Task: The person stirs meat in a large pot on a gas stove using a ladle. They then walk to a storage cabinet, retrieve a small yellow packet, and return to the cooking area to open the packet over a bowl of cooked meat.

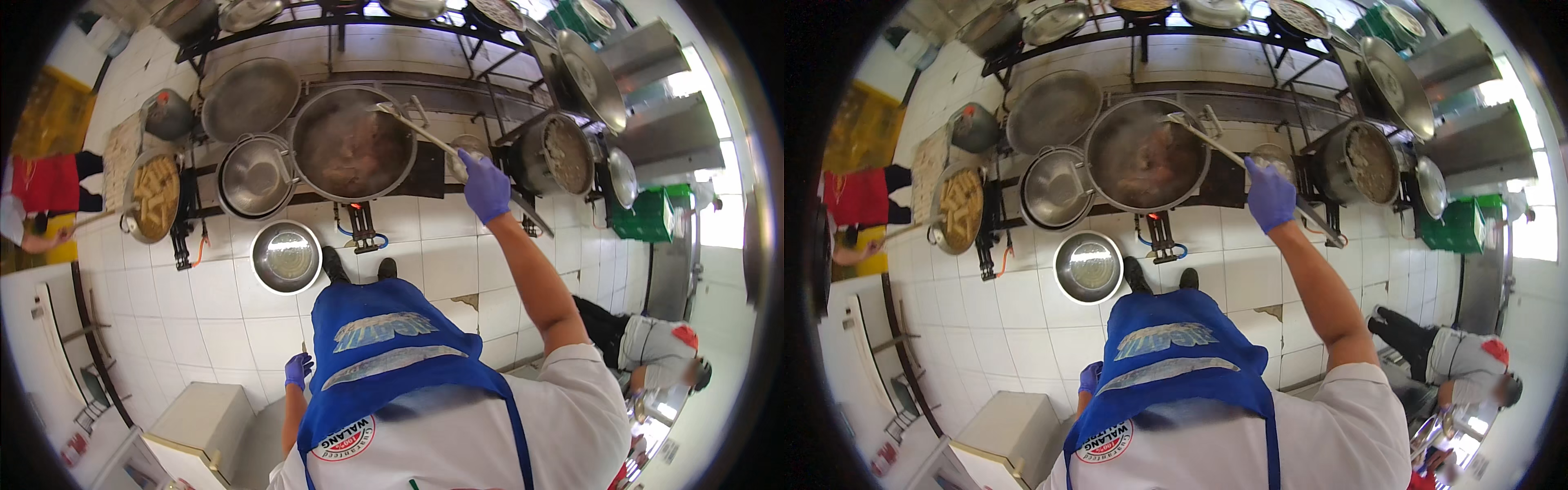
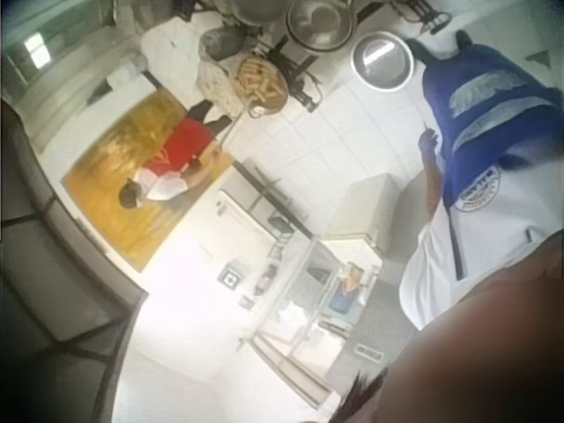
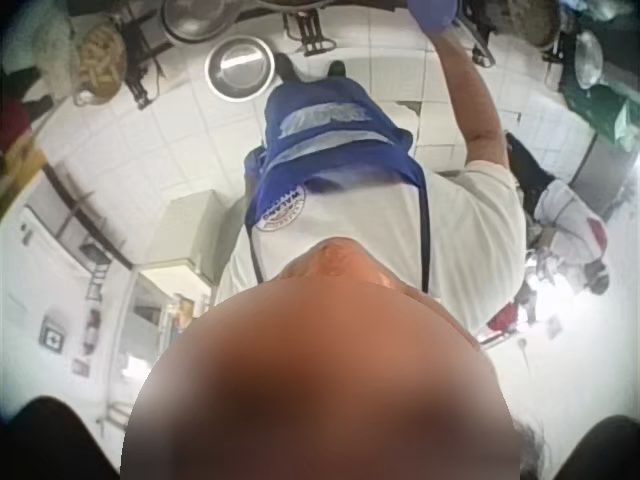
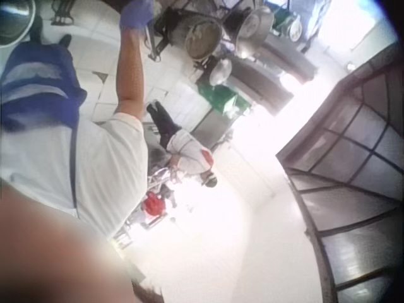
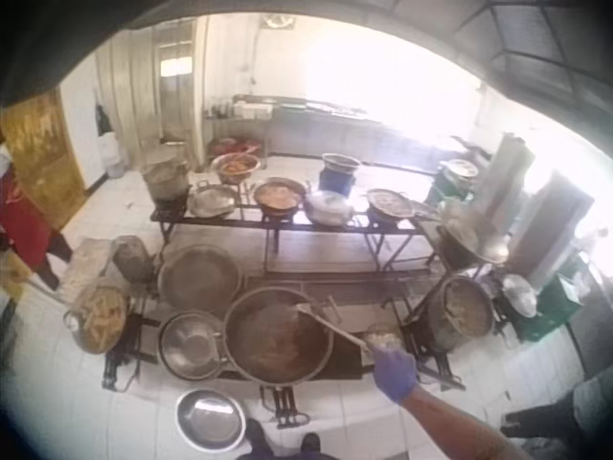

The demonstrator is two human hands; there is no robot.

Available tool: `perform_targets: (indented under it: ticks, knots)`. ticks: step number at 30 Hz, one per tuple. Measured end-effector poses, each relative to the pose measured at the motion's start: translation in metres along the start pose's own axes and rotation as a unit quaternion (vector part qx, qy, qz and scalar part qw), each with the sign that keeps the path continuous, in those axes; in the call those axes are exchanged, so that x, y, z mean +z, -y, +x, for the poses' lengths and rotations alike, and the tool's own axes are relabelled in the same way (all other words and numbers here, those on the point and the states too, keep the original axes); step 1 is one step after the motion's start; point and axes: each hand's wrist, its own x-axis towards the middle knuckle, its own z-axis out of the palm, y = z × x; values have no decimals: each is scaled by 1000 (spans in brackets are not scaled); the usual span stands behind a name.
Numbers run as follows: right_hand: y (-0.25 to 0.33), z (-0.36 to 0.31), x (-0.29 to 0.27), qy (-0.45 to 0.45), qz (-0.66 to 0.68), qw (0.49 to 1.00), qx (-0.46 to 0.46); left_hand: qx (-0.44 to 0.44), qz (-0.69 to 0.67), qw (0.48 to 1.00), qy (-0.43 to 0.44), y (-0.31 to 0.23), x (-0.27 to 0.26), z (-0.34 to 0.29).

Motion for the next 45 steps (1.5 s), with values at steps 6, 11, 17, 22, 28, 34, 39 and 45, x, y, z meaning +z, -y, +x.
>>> perform_targets:
  ticks: [6,11,17,22,28,34,39,45]
  knots:
    - [49,77,-6,76,-103,980,-152,-3,-113,993,-32,61,7,-3]
    - [77,99,-15,160,-100,953,-238,-38,-183,981,-54,111,21,-27]
    - [101,105,58,177,-100,957,-205,-16,-111,993,-38,146,57,-55]
    - [93,77,64,210,-72,960,-172,-21,-128,991,-27,146,58,-42]
    - [48,20,11,192,-121,955,-188,-67,-181,980,-41,121,33,-17]
    - [19,20,-24,143,-106,955,-237,-54,-150,986,-45,86,36,-27]
    - [51,76,-22,152,-63,968,-191,-56,-152,986,-41,111,43,-36]
    - [107,152,104,125,-100,977,-142,-73,-205,974,-66,126,41,-54]
